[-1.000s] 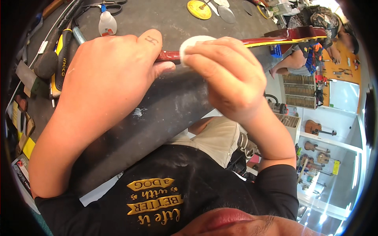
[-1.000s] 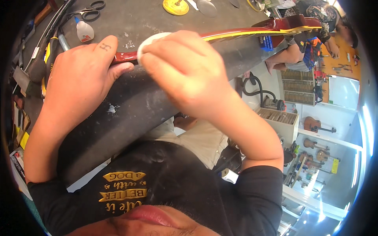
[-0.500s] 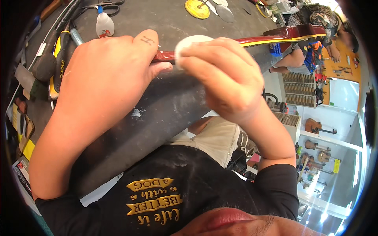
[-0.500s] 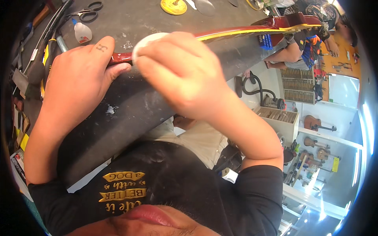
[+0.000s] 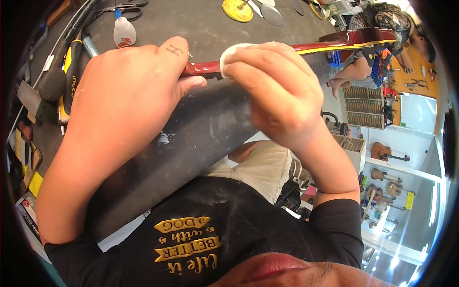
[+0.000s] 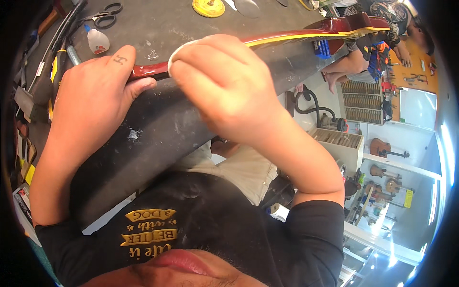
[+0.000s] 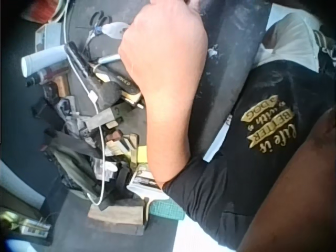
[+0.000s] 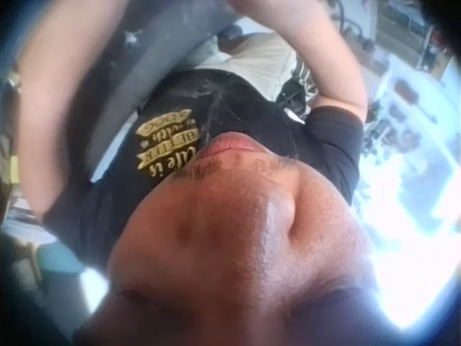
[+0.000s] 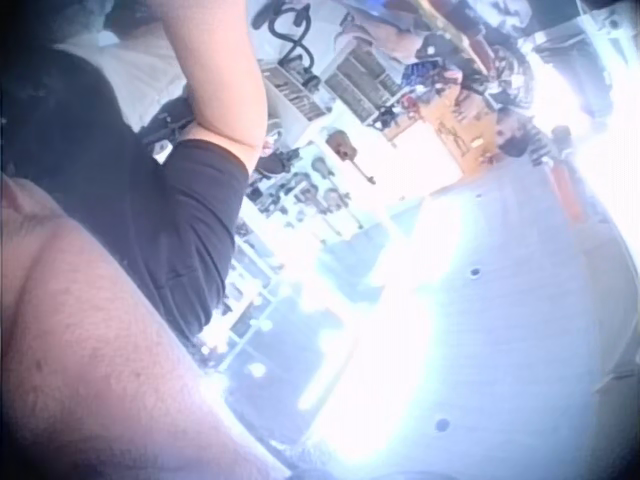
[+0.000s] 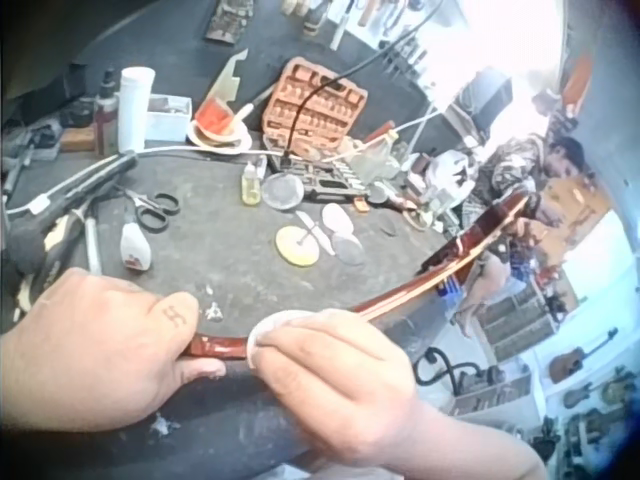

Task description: The person repairs an instrument neck by applying adhesive from a bottle, sanding the surface with small sanding discs, and wiping the area with a cloth.

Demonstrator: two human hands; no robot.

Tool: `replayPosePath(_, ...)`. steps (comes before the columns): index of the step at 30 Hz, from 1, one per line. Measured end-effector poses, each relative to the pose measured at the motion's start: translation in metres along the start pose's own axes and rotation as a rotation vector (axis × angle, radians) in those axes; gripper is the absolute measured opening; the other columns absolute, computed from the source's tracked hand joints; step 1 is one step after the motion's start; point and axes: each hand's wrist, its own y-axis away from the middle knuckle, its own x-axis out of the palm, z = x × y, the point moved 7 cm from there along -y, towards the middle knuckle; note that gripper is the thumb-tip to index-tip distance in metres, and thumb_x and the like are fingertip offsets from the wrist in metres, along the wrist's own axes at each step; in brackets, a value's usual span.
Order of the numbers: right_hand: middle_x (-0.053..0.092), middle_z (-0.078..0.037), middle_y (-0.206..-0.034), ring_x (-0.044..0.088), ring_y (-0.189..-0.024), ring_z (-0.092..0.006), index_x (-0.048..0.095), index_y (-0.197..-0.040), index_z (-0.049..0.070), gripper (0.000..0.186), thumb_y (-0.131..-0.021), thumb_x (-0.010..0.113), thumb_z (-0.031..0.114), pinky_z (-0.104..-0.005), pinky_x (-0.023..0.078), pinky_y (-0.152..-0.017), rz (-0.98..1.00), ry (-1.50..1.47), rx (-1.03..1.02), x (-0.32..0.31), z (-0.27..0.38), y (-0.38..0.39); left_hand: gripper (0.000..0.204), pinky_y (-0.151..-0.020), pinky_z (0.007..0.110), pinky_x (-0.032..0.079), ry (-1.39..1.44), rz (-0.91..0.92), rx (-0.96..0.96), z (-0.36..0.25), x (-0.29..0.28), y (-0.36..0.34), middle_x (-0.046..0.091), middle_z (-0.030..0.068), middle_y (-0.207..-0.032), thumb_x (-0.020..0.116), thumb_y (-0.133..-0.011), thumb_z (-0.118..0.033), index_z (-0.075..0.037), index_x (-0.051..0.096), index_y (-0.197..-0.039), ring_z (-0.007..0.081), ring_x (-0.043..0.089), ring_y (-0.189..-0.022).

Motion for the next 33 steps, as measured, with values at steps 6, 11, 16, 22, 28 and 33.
replayPosePath(6, 0.081, -0.01, -0.107, 0.079, -0.094, -0.0325, 0.078, -0.106, 0.001, 0.034, -0.072, 0.078, 0.004, -0.0435, 0.065, -0.085, 0.026, 0.017, 0.026, -0.002, 0.0, 0.001, 0.042, -0.07, 0.055, 0.055, -0.004, -0.003, 0.0, -0.001, 0.001, 0.0, 0.071, 0.0193, -0.084, 0.088, -0.101, -0.033, -0.002, 0.06, -0.109, 0.0441, 0.073, -0.081)
replayPosePath(11, 0.08, -0.01, -0.106, 0.079, -0.094, -0.0324, 0.078, -0.104, 0.002, 0.03, -0.073, 0.077, 0.003, -0.0435, 0.065, -0.083, 0.048, 0.064, 0.058, -0.007, -0.011, 0.005, 0.043, -0.07, 0.055, 0.055, 0.012, -0.007, 0.02, -0.001, 0.003, -0.001, 0.07, 0.0187, -0.083, 0.087, -0.101, -0.034, -0.002, 0.06, -0.109, 0.0434, 0.073, -0.081)
replayPosePath(16, 0.08, -0.009, -0.102, 0.078, -0.092, -0.0324, 0.078, -0.102, 0.002, 0.03, -0.072, 0.076, -0.002, -0.0442, 0.065, -0.084, -0.008, -0.001, 0.13, -0.005, -0.002, 0.0, 0.043, -0.07, 0.054, 0.056, 0.019, -0.037, 0.021, 0.0, 0.0, 0.001, 0.07, 0.0185, -0.083, 0.087, -0.102, -0.034, -0.002, 0.06, -0.109, 0.043, 0.073, -0.08)
replayPosePath(22, 0.081, -0.009, -0.104, 0.078, -0.092, -0.0326, 0.077, -0.102, 0.003, 0.029, -0.073, 0.075, -0.002, -0.0446, 0.064, -0.084, 0.019, 0.041, 0.123, 0.002, -0.003, -0.003, 0.042, -0.07, 0.054, 0.056, 0.013, -0.031, 0.032, -0.001, 0.002, 0.001, 0.07, 0.0185, -0.084, 0.087, -0.102, -0.034, -0.002, 0.06, -0.11, 0.0428, 0.073, -0.079)
replayPosePath(28, 0.083, -0.014, -0.106, 0.079, -0.095, -0.0345, 0.08, -0.106, -0.001, 0.038, -0.071, 0.072, -0.016, -0.043, 0.065, -0.085, 0.091, 0.028, 0.154, -0.007, -0.009, -0.001, 0.042, -0.071, 0.054, 0.056, 0.026, -0.029, 0.036, -0.003, 0.001, 0.001, 0.071, 0.0186, -0.086, 0.087, -0.102, -0.033, -0.002, 0.059, -0.109, 0.0427, 0.074, -0.082)
replayPosePath(33, 0.081, -0.008, -0.102, 0.078, -0.093, -0.0323, 0.078, -0.104, 0.003, 0.031, -0.073, 0.077, -0.001, -0.0436, 0.064, -0.084, 0.033, 0.005, 0.11, -0.006, -0.016, 0.004, 0.043, -0.071, 0.054, 0.056, 0.018, -0.018, 0.025, 0.0, 0.0, 0.003, 0.071, 0.0183, -0.086, 0.088, -0.101, -0.032, -0.002, 0.06, -0.11, 0.0427, 0.074, -0.082)
